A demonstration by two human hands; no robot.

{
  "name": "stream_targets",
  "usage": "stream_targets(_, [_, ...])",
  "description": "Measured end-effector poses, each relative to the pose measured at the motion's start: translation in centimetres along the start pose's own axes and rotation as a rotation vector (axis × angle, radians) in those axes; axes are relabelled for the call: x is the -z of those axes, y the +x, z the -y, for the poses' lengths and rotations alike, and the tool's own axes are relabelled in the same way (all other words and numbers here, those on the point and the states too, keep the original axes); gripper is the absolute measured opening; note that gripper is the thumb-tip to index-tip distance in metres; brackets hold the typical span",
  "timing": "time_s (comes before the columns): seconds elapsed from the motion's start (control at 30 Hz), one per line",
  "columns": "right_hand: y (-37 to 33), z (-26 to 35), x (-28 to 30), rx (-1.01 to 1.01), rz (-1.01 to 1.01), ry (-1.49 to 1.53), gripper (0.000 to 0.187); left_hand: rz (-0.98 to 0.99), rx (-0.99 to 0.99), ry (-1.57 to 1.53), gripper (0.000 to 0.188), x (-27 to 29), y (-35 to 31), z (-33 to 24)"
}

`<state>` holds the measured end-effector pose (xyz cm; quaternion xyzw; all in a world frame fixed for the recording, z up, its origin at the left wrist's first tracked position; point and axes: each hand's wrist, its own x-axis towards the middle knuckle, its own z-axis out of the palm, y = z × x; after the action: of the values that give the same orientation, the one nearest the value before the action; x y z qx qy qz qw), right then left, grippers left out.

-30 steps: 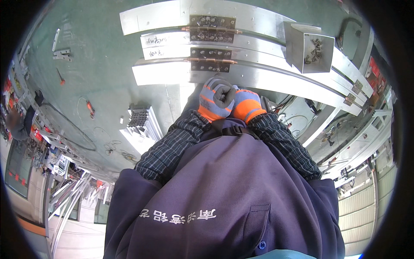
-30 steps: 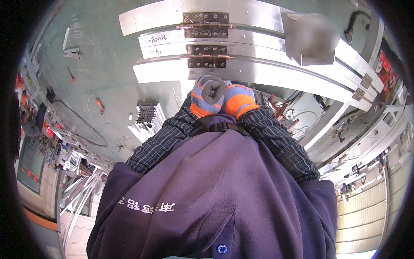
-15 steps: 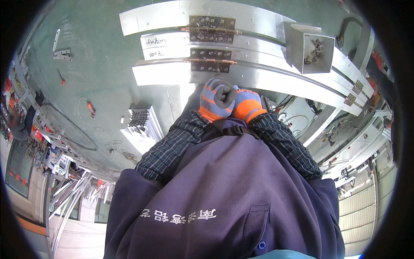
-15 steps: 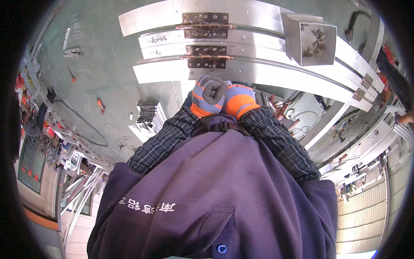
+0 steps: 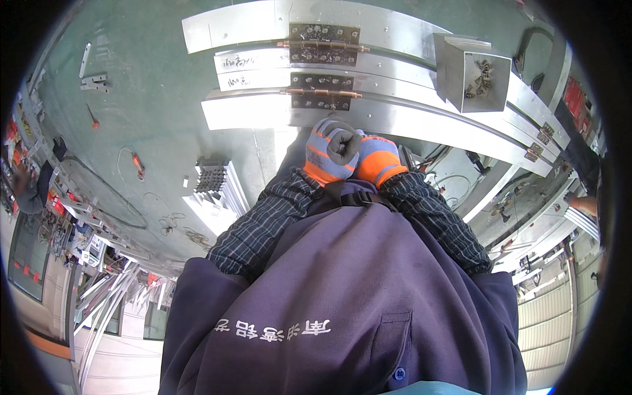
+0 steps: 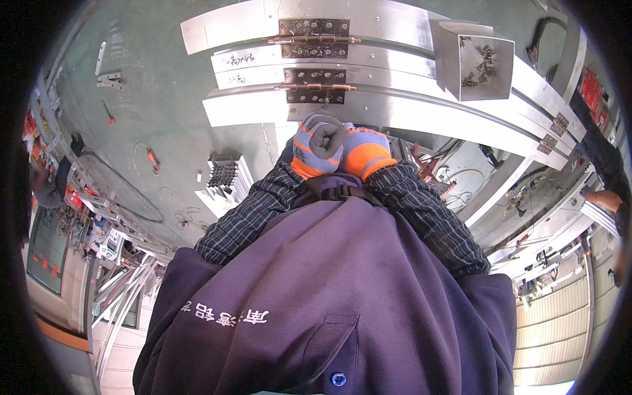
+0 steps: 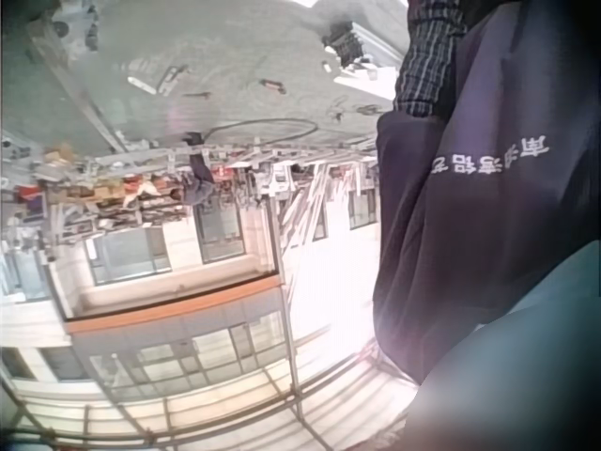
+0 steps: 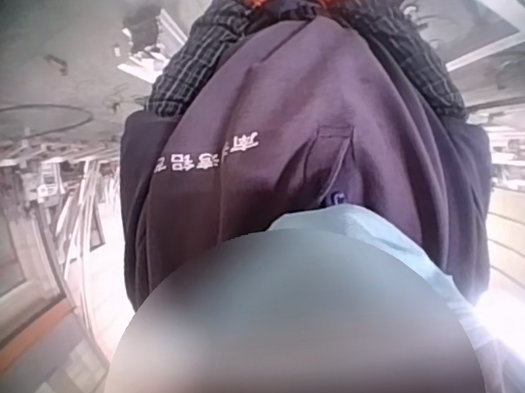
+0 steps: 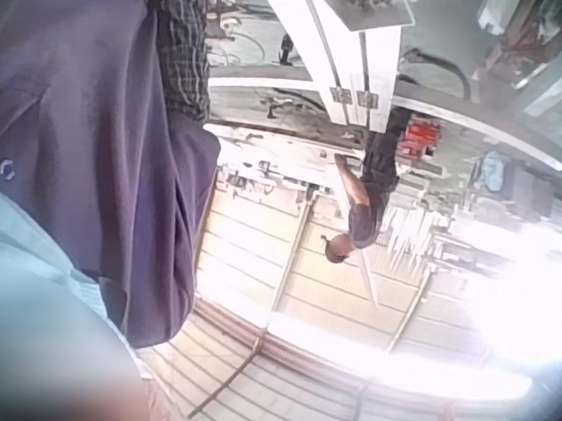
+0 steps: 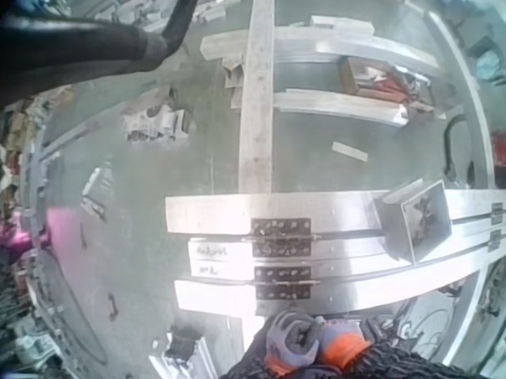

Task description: The person uses a power drill to fasten screws into metal brackets mounted on a long aluminum frame. They repeatedly pick screws from a small metal bin and drive them into pre-drilled holes along the frame. The person adjusts the frame position and continues drilling until the segment ends.

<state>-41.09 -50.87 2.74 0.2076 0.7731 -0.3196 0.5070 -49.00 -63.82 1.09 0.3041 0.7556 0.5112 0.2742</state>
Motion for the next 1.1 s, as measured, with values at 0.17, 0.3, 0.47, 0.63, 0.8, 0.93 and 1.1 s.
stream_targets(0.17, [0.1,-0.1,-0.3,0.011,-0.016,0.018,0.049,-0.032,-0.033,0.001,0.019,-0.1,-0.1,0.3])
stream_targets(0.3, [0.0,-0.1,0.1,0.019,0.046,0.024,0.062,-0.021,-0.029,0.003,0.019,-0.3,-0.2,0.6])
stream_targets(0.47, [0.0,0.0,0.1,0.000,0.003,0.017,0.053,-0.036,-0.027,-0.007,0.018,-0.2,-0.2,0.4])
stream_targets(0.63, [0.2,0.2,0.3,-0.022,0.061,0.000,0.061,0.020,-0.030,0.023,0.017,0.3,-0.3,0.2])
stream_targets(0.8, [-0.3,0.5,1.1,-0.026,0.080,-0.013,0.058,0.021,0.008,0.022,0.016,0.3,-0.5,0.3])
stream_targets(0.93, [-0.3,0.5,1.3,-0.038,0.107,-0.018,0.057,0.015,0.001,0.017,0.016,0.1,-0.6,0.4])
stream_targets(1.1, [0.0,0.3,0.8,-0.023,0.077,-0.020,0.057,0.012,-0.003,0.003,0.015,0.1,-0.6,0.5])
